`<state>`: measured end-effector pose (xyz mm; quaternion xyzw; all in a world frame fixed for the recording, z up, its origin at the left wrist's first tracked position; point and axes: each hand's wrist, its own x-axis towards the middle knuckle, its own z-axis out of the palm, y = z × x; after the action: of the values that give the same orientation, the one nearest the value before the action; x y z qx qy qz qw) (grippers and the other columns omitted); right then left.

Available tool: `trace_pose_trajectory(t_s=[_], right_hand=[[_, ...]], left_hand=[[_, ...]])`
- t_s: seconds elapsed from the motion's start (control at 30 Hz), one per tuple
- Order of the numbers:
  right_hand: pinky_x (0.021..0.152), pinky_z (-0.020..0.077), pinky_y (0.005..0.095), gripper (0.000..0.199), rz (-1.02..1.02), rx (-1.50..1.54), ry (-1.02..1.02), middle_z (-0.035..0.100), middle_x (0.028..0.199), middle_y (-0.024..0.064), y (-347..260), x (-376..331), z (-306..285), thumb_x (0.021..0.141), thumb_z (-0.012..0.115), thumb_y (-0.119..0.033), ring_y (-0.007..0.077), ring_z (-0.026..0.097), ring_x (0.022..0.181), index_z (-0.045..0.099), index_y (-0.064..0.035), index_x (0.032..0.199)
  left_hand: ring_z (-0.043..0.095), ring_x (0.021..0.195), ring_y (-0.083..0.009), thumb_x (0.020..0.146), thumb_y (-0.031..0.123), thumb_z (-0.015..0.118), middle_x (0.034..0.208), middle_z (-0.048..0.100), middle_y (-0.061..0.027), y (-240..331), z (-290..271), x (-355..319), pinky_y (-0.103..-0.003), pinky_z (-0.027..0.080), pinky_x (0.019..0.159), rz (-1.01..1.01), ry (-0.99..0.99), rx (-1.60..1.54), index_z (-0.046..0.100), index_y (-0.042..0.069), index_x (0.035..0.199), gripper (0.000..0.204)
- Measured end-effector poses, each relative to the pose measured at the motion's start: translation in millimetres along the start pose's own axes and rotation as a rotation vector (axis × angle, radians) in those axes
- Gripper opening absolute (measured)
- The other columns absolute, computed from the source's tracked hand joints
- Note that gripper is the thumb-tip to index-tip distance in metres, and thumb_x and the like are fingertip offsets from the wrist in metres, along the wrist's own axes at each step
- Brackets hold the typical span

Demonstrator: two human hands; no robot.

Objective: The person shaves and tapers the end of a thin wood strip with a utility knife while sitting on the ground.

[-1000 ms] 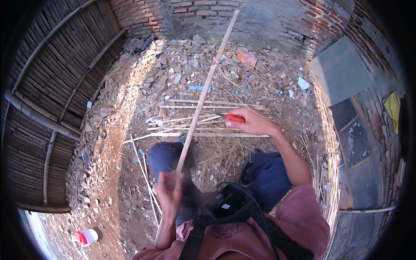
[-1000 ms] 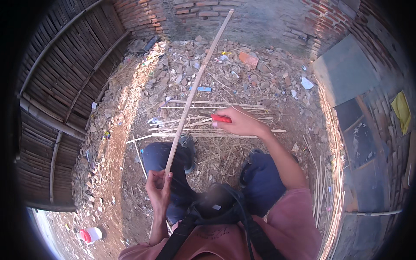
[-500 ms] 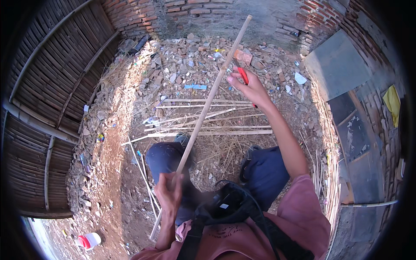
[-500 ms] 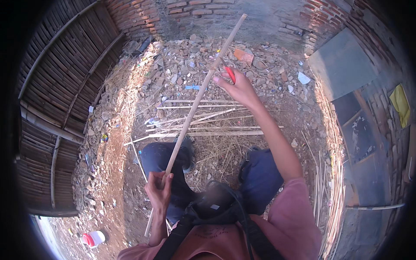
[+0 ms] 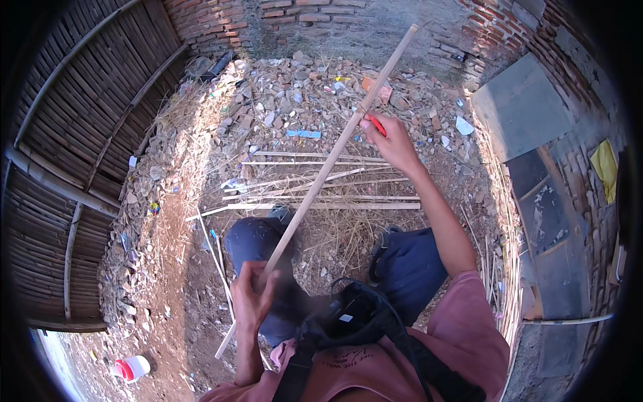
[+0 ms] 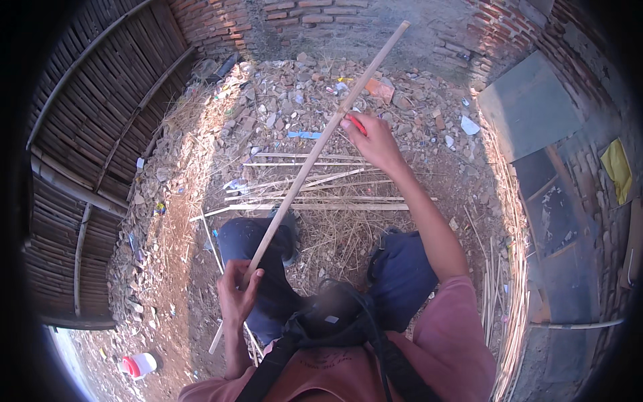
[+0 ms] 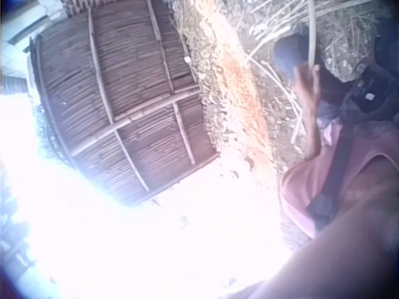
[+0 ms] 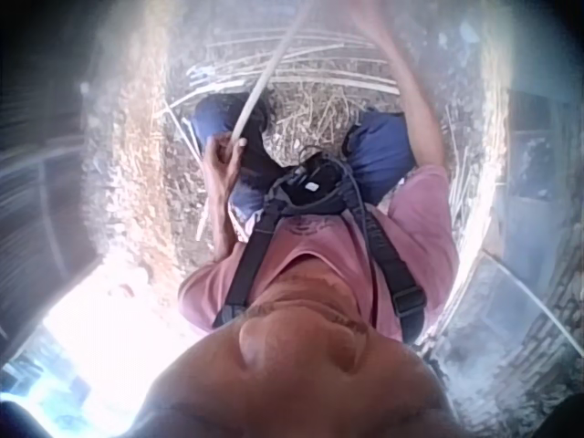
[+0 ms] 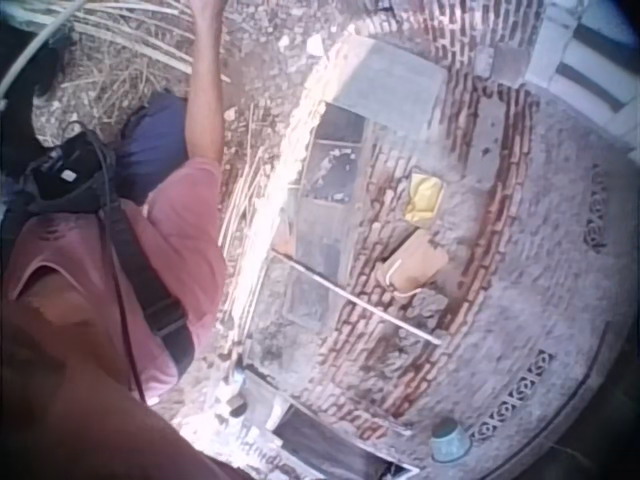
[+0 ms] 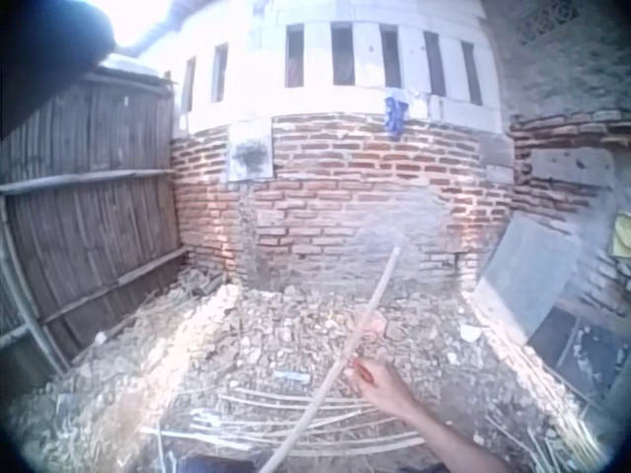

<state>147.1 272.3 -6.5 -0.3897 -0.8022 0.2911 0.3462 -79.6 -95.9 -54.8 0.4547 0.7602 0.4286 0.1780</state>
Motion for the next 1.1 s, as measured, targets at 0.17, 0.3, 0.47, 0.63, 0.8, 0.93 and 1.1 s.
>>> trace_pose_trajectory(t_s=[0.17, 0.3, 0.47, 0.63, 0.8, 0.93, 1.1], right_hand=[[0.064, 0.0464, 0.0408, 0.031, -0.031, 0.018, -0.053, 0.062, 0.069, 0.0128, -11.2, -9.4, 6.1, 0.105, 0.064, -0.029, 0.0214, 0.059, 0.062, 0.073, 0.0004, 0.108], [0.064, 0.0459, 0.0421, 0.032, -0.053, 0.022, -0.117, 0.063, 0.071, 0.0174, -33.1, -23.0, 13.4, 0.104, 0.066, -0.029, 0.0255, 0.060, 0.063, 0.072, 0.0015, 0.109], [0.066, 0.0469, 0.0468, 0.029, -0.062, -0.076, -0.157, 0.065, 0.072, 0.0207, -57.4, -42.4, 16.0, 0.103, 0.066, -0.028, 0.0378, 0.065, 0.067, 0.073, 0.0004, 0.106], [0.069, 0.0495, 0.0484, 0.023, -0.232, -0.115, -0.217, 0.069, 0.075, 0.0198, -51.0, -43.0, 9.1, 0.101, 0.066, -0.026, 0.0395, 0.070, 0.074, 0.075, -0.0046, 0.106], [0.072, 0.0523, 0.0423, 0.023, -0.273, 0.048, -0.549, 0.075, 0.084, 0.0147, -42.6, -42.0, -19.3, 0.103, 0.065, -0.026, 0.0303, 0.072, 0.077, 0.076, -0.0052, 0.104], [0.076, 0.0527, 0.0379, 0.025, -0.233, 0.229, -0.607, 0.077, 0.092, 0.0104, -51.4, -52.1, -22.1, 0.105, 0.063, -0.025, 0.0219, 0.072, 0.081, 0.076, -0.0040, 0.106], [0.078, 0.0533, 0.0386, 0.026, -0.101, -0.036, -0.522, 0.077, 0.094, 0.0131, -33.6, -44.9, -42.5, 0.104, 0.065, -0.025, 0.0258, 0.073, 0.085, 0.076, -0.0039, 0.114]], left_hand=[[0.068, 0.086, -0.0249, 0.083, 0.020, 0.089, 0.101, 0.071, -0.0125, 20.1, -2.8, 9.3, -0.039, 0.055, 0.079, 0.103, 0.045, 0.127, 0.067, 0.001, 0.120, 0.047], [0.068, 0.100, -0.0287, 0.082, 0.022, 0.090, 0.118, 0.068, -0.0166, 55.0, 15.3, 38.1, -0.041, 0.054, 0.086, 0.258, 0.183, 0.184, 0.064, 0.003, 0.130, 0.058], [0.069, 0.104, -0.0381, 0.091, 0.021, 0.083, 0.117, 0.068, -0.0203, 92.8, 66.3, 87.9, -0.046, 0.057, 0.088, 0.312, 0.045, -0.011, 0.056, 0.002, 0.142, 0.061], [0.068, 0.086, -0.0339, 0.101, 0.010, 0.067, 0.099, 0.069, -0.0199, 88.8, 89.5, 111.5, -0.044, 0.054, 0.078, 0.394, -0.020, -0.039, 0.061, -0.003, 0.139, 0.041], [0.059, 0.073, -0.0230, 0.103, 0.007, 0.063, 0.087, 0.064, -0.0139, 86.8, 76.6, 110.1, -0.040, 0.047, 0.069, 0.320, -0.133, -0.158, 0.069, -0.003, 0.132, 0.031], [0.055, 0.073, -0.0176, 0.102, 0.008, 0.065, 0.081, 0.059, -0.0100, 76.6, 61.9, 110.4, -0.035, 0.045, 0.068, 0.289, -0.174, -0.155, 0.070, 0.001, 0.134, 0.033], [0.051, 0.069, -0.0138, 0.099, 0.011, 0.070, 0.080, 0.059, -0.0076, 74.8, 50.4, 106.7, -0.033, 0.041, 0.063, 0.258, -0.093, -0.142, 0.071, 0.002, 0.132, 0.033]])
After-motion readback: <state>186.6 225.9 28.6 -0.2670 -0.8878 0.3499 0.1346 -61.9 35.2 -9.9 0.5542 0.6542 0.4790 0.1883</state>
